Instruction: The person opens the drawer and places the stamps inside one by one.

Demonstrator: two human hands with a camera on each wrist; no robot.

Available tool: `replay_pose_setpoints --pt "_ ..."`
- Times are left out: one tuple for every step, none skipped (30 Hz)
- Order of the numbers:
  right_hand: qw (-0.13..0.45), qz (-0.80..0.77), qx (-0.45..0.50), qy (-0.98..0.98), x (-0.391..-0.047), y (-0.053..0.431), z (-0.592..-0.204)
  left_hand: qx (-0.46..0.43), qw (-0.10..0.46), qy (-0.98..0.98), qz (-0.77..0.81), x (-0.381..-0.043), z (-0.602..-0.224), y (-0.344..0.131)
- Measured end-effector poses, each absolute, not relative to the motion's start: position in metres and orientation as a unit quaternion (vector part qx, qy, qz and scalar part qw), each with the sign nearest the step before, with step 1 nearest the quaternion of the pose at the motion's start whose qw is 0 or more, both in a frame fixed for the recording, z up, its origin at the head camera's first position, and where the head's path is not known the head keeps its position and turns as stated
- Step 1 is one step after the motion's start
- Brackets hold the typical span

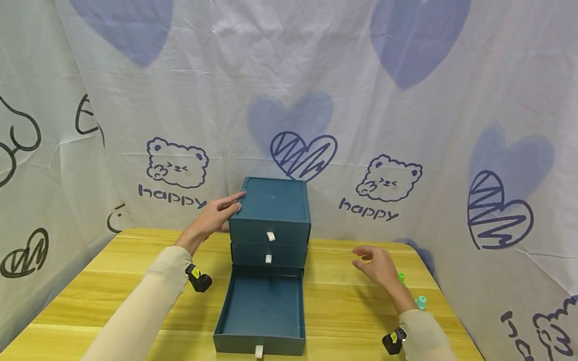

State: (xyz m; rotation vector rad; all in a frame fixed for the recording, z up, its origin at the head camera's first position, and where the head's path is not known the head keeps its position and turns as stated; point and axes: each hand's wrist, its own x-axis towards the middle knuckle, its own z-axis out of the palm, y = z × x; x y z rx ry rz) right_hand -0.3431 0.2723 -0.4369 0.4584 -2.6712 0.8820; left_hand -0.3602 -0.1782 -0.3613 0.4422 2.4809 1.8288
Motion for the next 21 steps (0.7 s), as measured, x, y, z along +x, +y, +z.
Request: replay_pose_setpoints --pt "0.144 0.306 0.155 -0.928 -0.345 0.275 -0.438 0.143 0.014 0.797 0.587 -0.36 -0.361 -0.178" --pt "0.142 0.306 0.15 -0.929 -0.346 0.277 -0.44 0.143 0.014 0.797 0.587 -0.36 -0.361 -0.178" --pt "0.139 0.306 0.146 -0.93 -0.348 0.279 -0.441 0.143 0.014 0.797 0.586 -0.361 -0.361 -0.178" --pt "0.136 0.306 0.141 -0.932 -0.35 0.281 -0.443 0.143 0.014 0.798 0.585 -0.361 -0.361 -0.178" --pt "0.133 0.305 0.137 -0.933 -0.351 0.284 -0.445 0.143 0.013 0.799 0.584 -0.361 -0.361 -0.178" --pt "0.13 0.304 0.134 -0.934 -0.353 0.286 -0.447 0.143 0.012 0.799 0.584 -0.36 -0.361 -0.178" --pt "0.125 0.303 0.132 -0.936 -0.355 0.289 -0.449 0.143 0.011 0.799 0.583 -0.36 -0.361 -0.178" --pt "0.121 0.301 0.13 -0.937 -0.357 0.292 -0.45 0.143 0.011 0.8 0.583 -0.36 -0.36 -0.178" --pt "0.118 0.301 0.128 -0.938 -0.359 0.294 -0.453 0.143 0.01 0.8 0.582 -0.36 -0.36 -0.178" --pt "0.114 0.302 0.126 -0.938 -0.361 0.297 -0.454 0.143 0.009 0.801 0.581 -0.359 -0.359 -0.178" --pt "0.111 0.303 0.125 -0.938 -0.363 0.299 -0.456 0.143 0.008 0.802 0.581 -0.359 -0.359 -0.178" --pt "0.109 0.302 0.125 -0.939 -0.364 0.301 -0.458 0.144 0.006 0.803 0.579 -0.359 -0.359 -0.178" --pt "0.107 0.303 0.125 -0.939 -0.366 0.302 -0.459 0.145 0.005 0.804 0.577 -0.359 -0.359 -0.178" --pt "0.105 0.303 0.124 -0.939 -0.367 0.304 -0.461 0.146 0.004 0.805 0.575 -0.359 -0.358 -0.178" --pt "0.104 0.304 0.122 -0.939 -0.368 0.305 -0.463 0.148 0.003 0.805 0.575 -0.359 -0.358 -0.178" --pt "0.102 0.303 0.121 -0.94 -0.369 0.307 -0.465 0.149 0.002 0.805 0.574 -0.359 -0.358 -0.178" --pt "0.1 0.303 0.121 -0.94 -0.369 0.308 -0.466 0.152 0.002 0.805 0.573 -0.36 -0.358 -0.178" --pt "0.098 0.303 0.121 -0.94 -0.37 0.309 -0.468 0.153 0.002 0.805 0.573 -0.36 -0.358 -0.179" --pt "0.095 0.303 0.121 -0.941 -0.37 0.31 -0.469 0.155 0.003 0.804 0.574 -0.359 -0.358 -0.178" --pt "0.093 0.303 0.12 -0.941 -0.37 0.311 -0.47 0.156 0.004 0.803 0.575 -0.359 -0.357 -0.178" --pt "0.092 0.305 0.117 -0.941 -0.371 0.311 -0.472 0.157 0.005 0.803 0.575 -0.358 -0.356 -0.178"
